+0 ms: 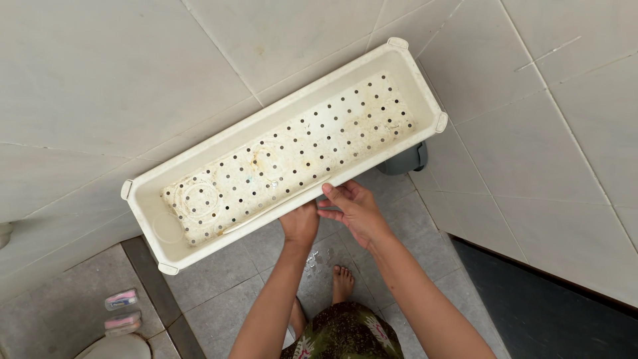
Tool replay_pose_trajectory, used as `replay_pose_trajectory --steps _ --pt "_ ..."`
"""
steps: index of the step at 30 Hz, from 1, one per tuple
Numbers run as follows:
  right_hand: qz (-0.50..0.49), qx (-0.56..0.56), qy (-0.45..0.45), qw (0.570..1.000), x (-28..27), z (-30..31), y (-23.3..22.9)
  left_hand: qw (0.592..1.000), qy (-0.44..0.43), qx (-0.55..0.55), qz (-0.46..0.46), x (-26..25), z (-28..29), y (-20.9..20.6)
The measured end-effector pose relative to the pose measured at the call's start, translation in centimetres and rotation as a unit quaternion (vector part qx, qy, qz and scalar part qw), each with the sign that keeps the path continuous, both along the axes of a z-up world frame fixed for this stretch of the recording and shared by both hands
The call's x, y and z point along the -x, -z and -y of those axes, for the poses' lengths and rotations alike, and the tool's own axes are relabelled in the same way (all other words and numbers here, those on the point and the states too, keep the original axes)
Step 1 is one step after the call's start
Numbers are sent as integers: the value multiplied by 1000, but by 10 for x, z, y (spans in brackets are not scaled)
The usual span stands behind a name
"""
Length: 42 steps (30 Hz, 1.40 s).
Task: The person removes various toiletries and items from a white plastic bathroom shelf and places them on the floor. They then use a metal cup to scoop water from a blue bucket and pour it over the shelf to rinse it, followed by scrubbing the shelf with a brush.
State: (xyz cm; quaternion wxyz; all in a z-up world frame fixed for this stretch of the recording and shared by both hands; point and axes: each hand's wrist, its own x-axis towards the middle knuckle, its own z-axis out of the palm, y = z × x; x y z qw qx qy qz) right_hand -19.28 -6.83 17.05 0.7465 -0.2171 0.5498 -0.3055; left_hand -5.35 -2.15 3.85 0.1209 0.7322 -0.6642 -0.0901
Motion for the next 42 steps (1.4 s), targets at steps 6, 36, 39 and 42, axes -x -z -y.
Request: replay_pose_trajectory --steps 6,36,39,42 --pt "-81 2 5 997 0 7 -10 985 48 157 43 5 -20 -31" --pt "-282 75 -38 956 26 -29 39 988 -93 24 -121 0 -277 -139" --pt "-270 0 -89 959 33 -91 64 983 -137 26 -120 -10 -318 -136" --pt "-259 -40 -195 945 27 -177 101 975 -189 26 -118 -24 -359 -137"
